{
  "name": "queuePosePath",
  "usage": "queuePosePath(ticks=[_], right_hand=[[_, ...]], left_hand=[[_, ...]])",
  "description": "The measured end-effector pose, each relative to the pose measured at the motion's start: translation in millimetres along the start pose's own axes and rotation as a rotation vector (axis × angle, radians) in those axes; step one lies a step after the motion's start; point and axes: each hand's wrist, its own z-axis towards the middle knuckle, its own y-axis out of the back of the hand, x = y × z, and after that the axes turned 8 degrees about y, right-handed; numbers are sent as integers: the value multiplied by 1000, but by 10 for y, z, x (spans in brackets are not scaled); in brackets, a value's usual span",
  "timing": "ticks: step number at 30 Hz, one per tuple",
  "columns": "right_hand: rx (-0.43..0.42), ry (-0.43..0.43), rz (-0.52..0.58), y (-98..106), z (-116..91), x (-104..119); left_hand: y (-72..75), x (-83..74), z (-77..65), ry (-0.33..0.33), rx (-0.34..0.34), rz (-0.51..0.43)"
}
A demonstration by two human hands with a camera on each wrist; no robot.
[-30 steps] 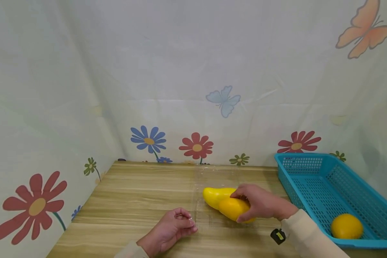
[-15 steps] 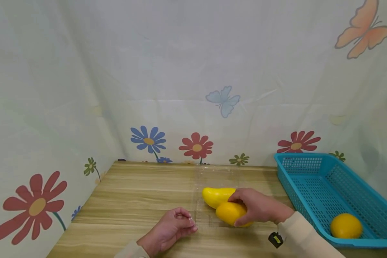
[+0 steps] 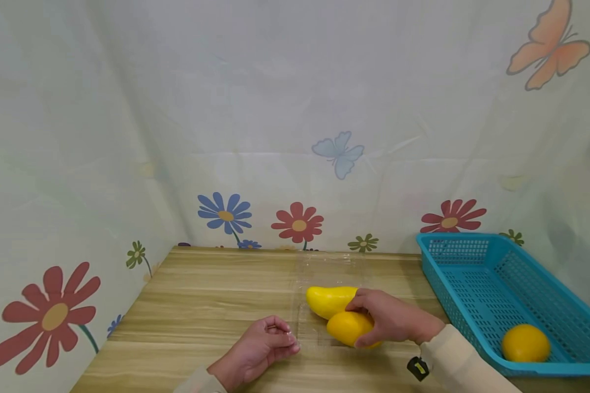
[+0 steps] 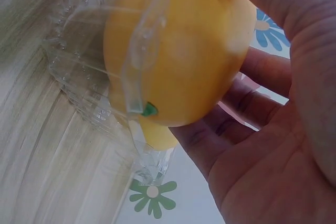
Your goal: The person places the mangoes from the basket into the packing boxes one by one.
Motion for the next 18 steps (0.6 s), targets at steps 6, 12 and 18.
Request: queuePosePath(ticks=[6,12,18], right_hand=[[-4,56,-10,10,-26,-19],[19,102,-16,12,-58,-75],[25,89,-10,16,-56,-75]], left_hand=[[-15,-11,-12,2,-6,3],[-16,-10,-19,3,-9,6],[-12,-13,-19,5,-3,0]])
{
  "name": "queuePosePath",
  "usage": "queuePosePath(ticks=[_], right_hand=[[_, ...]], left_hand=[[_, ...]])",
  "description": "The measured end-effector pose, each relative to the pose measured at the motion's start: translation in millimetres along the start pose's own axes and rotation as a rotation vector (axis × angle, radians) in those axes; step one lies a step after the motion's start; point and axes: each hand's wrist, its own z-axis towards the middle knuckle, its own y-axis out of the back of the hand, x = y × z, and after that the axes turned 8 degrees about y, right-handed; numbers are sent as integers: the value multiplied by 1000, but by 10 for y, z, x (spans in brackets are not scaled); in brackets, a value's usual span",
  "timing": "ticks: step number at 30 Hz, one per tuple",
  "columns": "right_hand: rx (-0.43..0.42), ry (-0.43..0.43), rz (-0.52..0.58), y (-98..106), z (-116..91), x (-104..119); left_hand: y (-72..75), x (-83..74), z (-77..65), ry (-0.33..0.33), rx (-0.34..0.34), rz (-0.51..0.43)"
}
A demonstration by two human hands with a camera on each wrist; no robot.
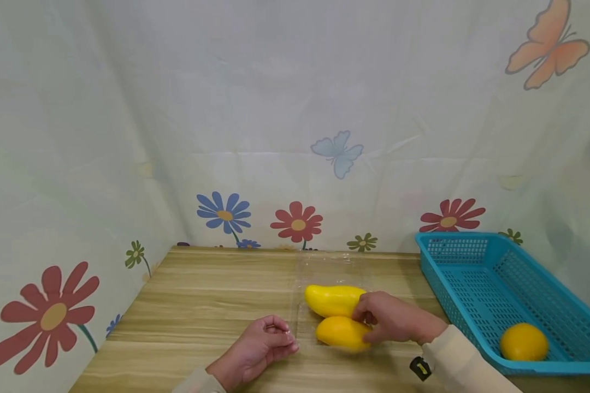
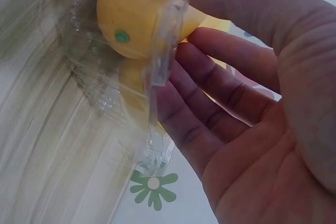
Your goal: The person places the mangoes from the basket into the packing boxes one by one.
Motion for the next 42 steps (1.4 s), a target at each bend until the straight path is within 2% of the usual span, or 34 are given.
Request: queuePosePath(ticks=[15,27,34,42], right_hand=[[-10,27,-69,-28,161,162],[49,5,-134,-104,381,291],[72,-4,-175,-105,392,335],[80,-12,-172,-89,375,326]], left_hand=[[1,5,4,-12,11,-8],[21,18,9,-10,14,-11],[22,21,10,-8,22,-12],[33,28,11,-15,25,-11]])
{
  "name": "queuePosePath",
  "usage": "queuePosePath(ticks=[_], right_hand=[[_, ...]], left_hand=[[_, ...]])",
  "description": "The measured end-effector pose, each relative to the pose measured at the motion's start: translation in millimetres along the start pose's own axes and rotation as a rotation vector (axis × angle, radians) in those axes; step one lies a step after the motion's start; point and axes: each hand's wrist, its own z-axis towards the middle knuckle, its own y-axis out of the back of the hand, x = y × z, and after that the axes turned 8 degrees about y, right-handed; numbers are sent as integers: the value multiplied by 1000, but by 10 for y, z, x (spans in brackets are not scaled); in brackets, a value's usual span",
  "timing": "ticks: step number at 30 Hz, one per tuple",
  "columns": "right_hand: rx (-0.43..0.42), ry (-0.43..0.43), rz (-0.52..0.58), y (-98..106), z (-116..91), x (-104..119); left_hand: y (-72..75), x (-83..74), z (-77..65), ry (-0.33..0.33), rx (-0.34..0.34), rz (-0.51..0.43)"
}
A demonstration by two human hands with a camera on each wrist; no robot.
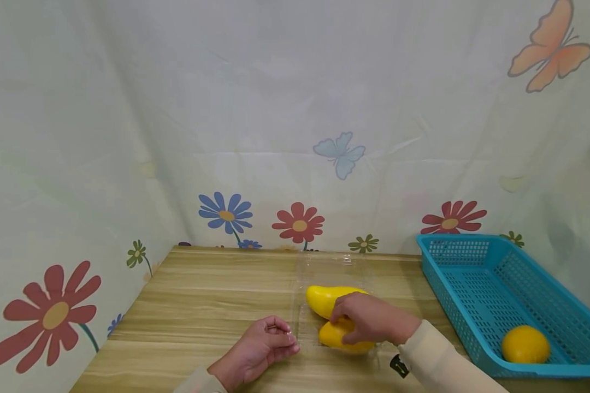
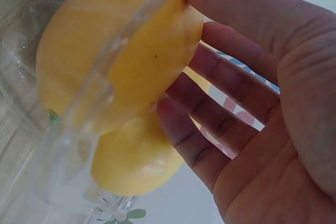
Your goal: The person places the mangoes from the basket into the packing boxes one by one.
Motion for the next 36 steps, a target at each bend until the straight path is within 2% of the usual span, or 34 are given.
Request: queuePosePath(ticks=[13,22,30,36], right_hand=[[-21,20,-10,12,-101,-49],[-33,-28,31,45,-211,-72],[-94,-43,93,174,-478,-140],[-115,-123,180,314,-715,-186]], left_hand=[[-19,-26,-6,18,-19,10],[-39,-46,-24,16,-15,9],[-28,-30,-10,12,-13,4],[-15,-9,-2,2,-5,-5]])
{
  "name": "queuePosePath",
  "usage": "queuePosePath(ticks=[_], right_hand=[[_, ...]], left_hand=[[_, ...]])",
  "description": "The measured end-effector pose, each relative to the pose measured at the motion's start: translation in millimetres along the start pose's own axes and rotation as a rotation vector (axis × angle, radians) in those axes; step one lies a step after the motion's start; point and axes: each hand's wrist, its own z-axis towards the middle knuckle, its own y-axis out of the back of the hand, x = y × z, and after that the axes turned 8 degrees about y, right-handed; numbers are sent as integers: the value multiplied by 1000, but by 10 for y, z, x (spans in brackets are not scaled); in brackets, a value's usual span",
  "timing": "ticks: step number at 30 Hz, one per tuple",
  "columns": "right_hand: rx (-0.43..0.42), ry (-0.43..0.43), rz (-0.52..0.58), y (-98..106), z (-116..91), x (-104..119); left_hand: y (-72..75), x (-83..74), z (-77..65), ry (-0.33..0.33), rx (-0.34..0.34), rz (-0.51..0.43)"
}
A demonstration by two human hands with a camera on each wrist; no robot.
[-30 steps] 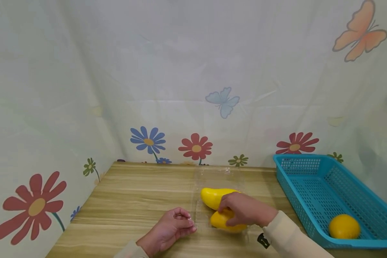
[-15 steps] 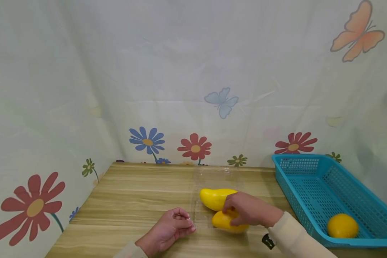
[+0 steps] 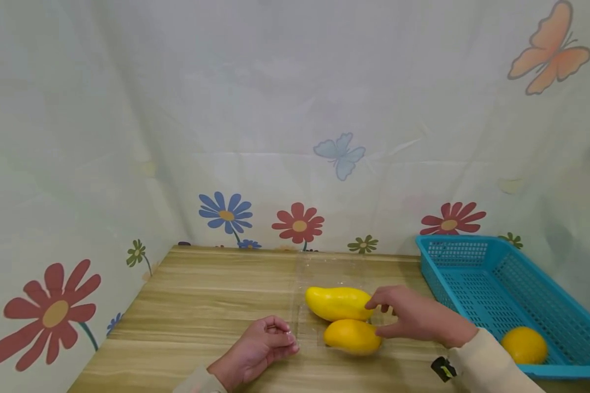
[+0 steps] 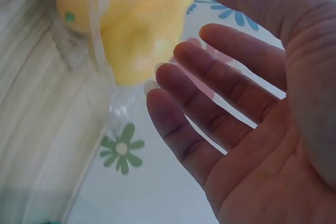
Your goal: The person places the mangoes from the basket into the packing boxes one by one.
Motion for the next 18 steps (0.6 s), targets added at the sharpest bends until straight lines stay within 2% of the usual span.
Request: queuePosePath(ticks=[5,13,18], right_hand=[[-28,-66,-14,127,-159,-19],[-96,-64,-72,292,-438,-151],[-115,-103,-114,406,-635,-261]], left_hand=[[3,2,4,-8,9,-4],[-5,-15,2,-3,19,-11],[6,-20,5,4,22,-11]])
